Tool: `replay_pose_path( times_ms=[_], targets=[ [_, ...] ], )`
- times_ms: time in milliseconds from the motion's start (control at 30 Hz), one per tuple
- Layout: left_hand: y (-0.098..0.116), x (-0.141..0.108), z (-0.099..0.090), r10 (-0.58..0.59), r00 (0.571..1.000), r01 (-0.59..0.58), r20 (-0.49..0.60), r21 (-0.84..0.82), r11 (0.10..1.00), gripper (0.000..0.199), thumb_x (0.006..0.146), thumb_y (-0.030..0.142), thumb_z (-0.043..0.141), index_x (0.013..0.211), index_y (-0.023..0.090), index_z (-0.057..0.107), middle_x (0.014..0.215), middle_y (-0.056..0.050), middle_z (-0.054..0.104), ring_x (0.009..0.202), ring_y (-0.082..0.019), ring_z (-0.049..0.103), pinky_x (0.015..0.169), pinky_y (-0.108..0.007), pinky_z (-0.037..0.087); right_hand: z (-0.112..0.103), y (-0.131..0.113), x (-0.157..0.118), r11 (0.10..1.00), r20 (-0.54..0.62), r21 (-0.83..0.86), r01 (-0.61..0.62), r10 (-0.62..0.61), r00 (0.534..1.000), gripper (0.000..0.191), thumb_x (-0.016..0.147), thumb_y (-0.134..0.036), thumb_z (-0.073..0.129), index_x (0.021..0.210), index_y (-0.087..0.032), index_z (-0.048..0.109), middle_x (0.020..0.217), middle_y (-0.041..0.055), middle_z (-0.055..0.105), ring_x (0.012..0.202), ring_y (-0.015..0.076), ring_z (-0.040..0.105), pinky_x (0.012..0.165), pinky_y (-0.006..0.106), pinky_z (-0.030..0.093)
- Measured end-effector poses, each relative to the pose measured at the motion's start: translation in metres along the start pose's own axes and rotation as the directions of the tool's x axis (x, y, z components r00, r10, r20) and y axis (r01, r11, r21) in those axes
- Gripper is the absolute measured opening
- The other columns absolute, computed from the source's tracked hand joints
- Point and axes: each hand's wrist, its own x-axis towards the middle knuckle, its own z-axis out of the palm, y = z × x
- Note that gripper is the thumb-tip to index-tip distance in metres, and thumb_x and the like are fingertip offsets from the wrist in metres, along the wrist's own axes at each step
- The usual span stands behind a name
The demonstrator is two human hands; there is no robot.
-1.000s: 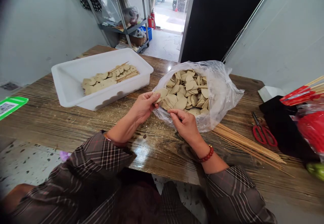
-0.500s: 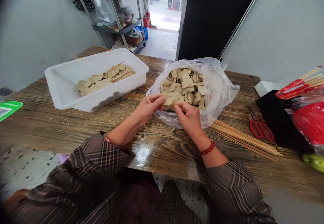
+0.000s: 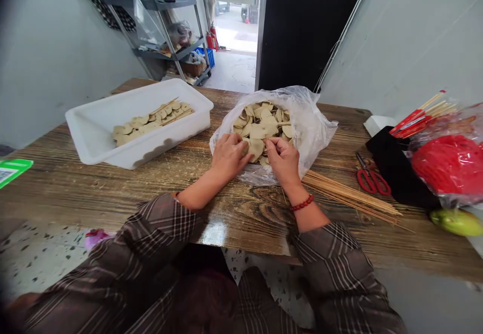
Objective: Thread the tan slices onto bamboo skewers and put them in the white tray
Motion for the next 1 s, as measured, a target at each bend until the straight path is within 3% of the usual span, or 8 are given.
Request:
replay_pose_path(
  times_ms=[367, 600, 700, 800, 867, 933, 1000],
  targets=[
    [0.010, 0.005, 0.017, -0.041, 0.999, 0.040, -0.021, -0.065, 0.997, 0.022, 0.081, 0.021, 0.060, 0.102, 0.017, 0.064, 0.108, -0.013, 0.061, 0.106, -0.030, 0.050, 0.085, -0.042, 0.040, 0.002, 0.002, 0.000, 0.999, 0.055, -0.007, 0.032, -0.031, 0.998, 0.029, 0.086, -0.043, 0.057, 0.085, -0.016, 0.069, 0.051, -0.0050, 0.048, 0.045, 0.0096, 0.042, 0.045, 0.023, 0.033],
    [0.012, 0.003, 0.020, 0.050, 0.999, -0.051, -0.008, -0.219, 0.974, 0.017, 0.081, 0.015, 0.055, 0.095, 0.018, 0.066, 0.091, -0.010, 0.064, 0.095, -0.026, 0.054, 0.084, -0.039, 0.040, 0.001, -0.004, -0.001, 0.999, 0.037, -0.013, 0.033, -0.033, 0.999, 0.031, 0.085, -0.044, 0.059, 0.086, -0.015, 0.069, 0.050, -0.0051, 0.049, 0.046, 0.0095, 0.042, 0.046, 0.023, 0.032],
    [0.004, 0.004, 0.020, -0.066, 0.997, 0.039, -0.043, -0.465, 0.884, 0.012, 0.078, 0.016, 0.059, 0.084, 0.018, 0.069, 0.080, -0.006, 0.064, 0.085, -0.021, 0.055, 0.082, -0.035, 0.042, 0.000, -0.008, -0.002, 1.000, 0.026, 0.006, 0.024, -0.024, 0.999, 0.031, 0.085, -0.044, 0.058, 0.088, -0.015, 0.069, 0.049, -0.0054, 0.048, 0.045, 0.0095, 0.042, 0.045, 0.023, 0.033],
    [-0.008, 0.006, 0.017, -0.253, 0.967, 0.158, -0.011, -0.754, 0.637, 0.013, 0.075, 0.022, 0.062, 0.083, 0.016, 0.071, 0.077, -0.003, 0.065, 0.075, -0.016, 0.054, 0.073, -0.028, 0.042, -0.001, -0.010, -0.001, 1.000, 0.011, 0.020, 0.020, -0.020, 1.000, 0.031, 0.085, -0.044, 0.059, 0.088, -0.016, 0.069, 0.050, -0.0052, 0.049, 0.045, 0.0096, 0.043, 0.044, 0.023, 0.032],
    [-0.017, 0.006, 0.012, -0.307, 0.951, 0.197, 0.045, -0.851, 0.486, 0.020, 0.075, 0.028, 0.064, 0.088, 0.015, 0.072, 0.077, -0.002, 0.065, 0.071, -0.014, 0.054, 0.068, -0.026, 0.042, -0.001, -0.009, -0.001, 0.999, 0.006, 0.025, 0.024, -0.024, 1.000, 0.030, 0.084, -0.044, 0.060, 0.087, -0.016, 0.069, 0.049, -0.0053, 0.048, 0.044, 0.0096, 0.042, 0.044, 0.023, 0.031],
    [-0.026, 0.005, 0.008, -0.287, 0.956, 0.202, 0.066, -0.856, 0.476, 0.021, 0.075, 0.029, 0.066, 0.088, 0.015, 0.073, 0.075, -0.002, 0.065, 0.071, -0.014, 0.055, 0.069, -0.026, 0.042, -0.001, -0.008, -0.001, 0.999, 0.006, 0.027, 0.026, -0.026, 1.000, 0.030, 0.084, -0.044, 0.061, 0.086, -0.015, 0.069, 0.048, -0.0055, 0.048, 0.044, 0.0095, 0.041, 0.044, 0.023, 0.031],
    [-0.035, 0.003, 0.006, -0.252, 0.968, 0.172, 0.016, -0.771, 0.612, 0.018, 0.074, 0.026, 0.066, 0.086, 0.016, 0.074, 0.076, -0.002, 0.065, 0.074, -0.016, 0.056, 0.074, -0.028, 0.043, 0.000, -0.006, -0.002, 0.999, 0.010, 0.024, 0.025, -0.025, 1.000, 0.030, 0.084, -0.044, 0.061, 0.086, -0.015, 0.069, 0.048, -0.0055, 0.049, 0.044, 0.0094, 0.042, 0.044, 0.023, 0.031]
  ],
)
